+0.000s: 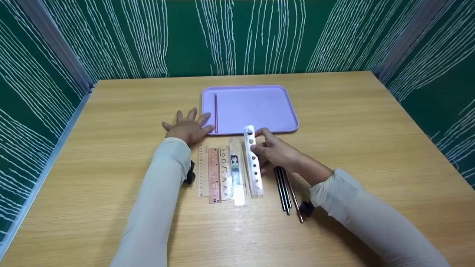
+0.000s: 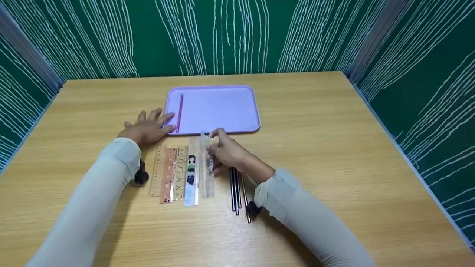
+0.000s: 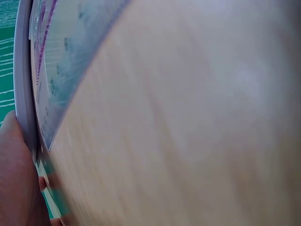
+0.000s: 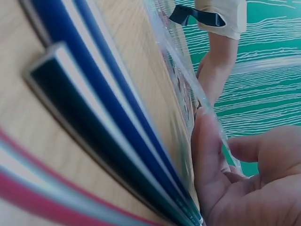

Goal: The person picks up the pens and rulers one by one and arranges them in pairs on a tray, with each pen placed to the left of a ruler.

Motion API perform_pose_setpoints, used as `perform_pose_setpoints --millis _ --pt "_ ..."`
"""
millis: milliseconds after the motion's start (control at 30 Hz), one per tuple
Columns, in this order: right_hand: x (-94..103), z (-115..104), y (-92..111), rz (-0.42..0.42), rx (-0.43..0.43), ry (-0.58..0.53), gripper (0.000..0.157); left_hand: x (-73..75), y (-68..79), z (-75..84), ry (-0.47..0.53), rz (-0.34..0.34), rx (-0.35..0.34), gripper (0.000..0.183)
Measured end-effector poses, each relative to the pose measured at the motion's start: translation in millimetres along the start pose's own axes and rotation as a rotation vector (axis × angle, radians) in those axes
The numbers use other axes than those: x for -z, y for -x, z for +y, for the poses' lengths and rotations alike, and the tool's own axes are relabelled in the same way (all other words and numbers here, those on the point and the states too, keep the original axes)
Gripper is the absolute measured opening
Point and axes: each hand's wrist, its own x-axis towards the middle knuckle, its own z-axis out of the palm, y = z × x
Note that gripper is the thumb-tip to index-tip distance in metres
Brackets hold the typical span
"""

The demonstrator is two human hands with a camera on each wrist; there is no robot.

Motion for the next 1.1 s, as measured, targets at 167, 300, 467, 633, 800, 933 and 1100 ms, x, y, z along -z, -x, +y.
perform_pose_setpoints --millis 167,300,467,633,800,933,1100 --pt "1.0 1.8 0.8 -0.007 0.014 -0.066 0.038 -0.8 0.3 0.2 0.004 0.004 0.000 0.071" --pt "1.0 3.8 1.1 0.003 -0.007 -0.116 0.037 -0.9 0.9 0.0 -0.006 0.005 -0.002 0.071" --pt "0.9 5.0 0.6 0.024 -0.033 -0.159 0.036 0.4 2.4 0.5 -0.010 0.003 -0.001 0.071" --pt "1.4 3.4 1.2 0.039 -0.063 -0.217 0.041 1.0 2.8 1.1 -0.009 0.002 -0.002 0.071" --pt "1.2 2.0 2.1 0.030 -0.079 -0.245 0.060 1.0 2.8 1.3 -0.002 0.003 0.000 0.071" --pt "1.6 2.2 1.6 0.024 -0.069 -0.236 0.072 1.0 2.8 1.7 0.002 0.006 -0.002 0.071" --pt "0.2 2.4 -0.7 0.021 -0.054 -0.217 0.068 0.1 0.7 0.5 0.006 0.007 0.001 0.070"
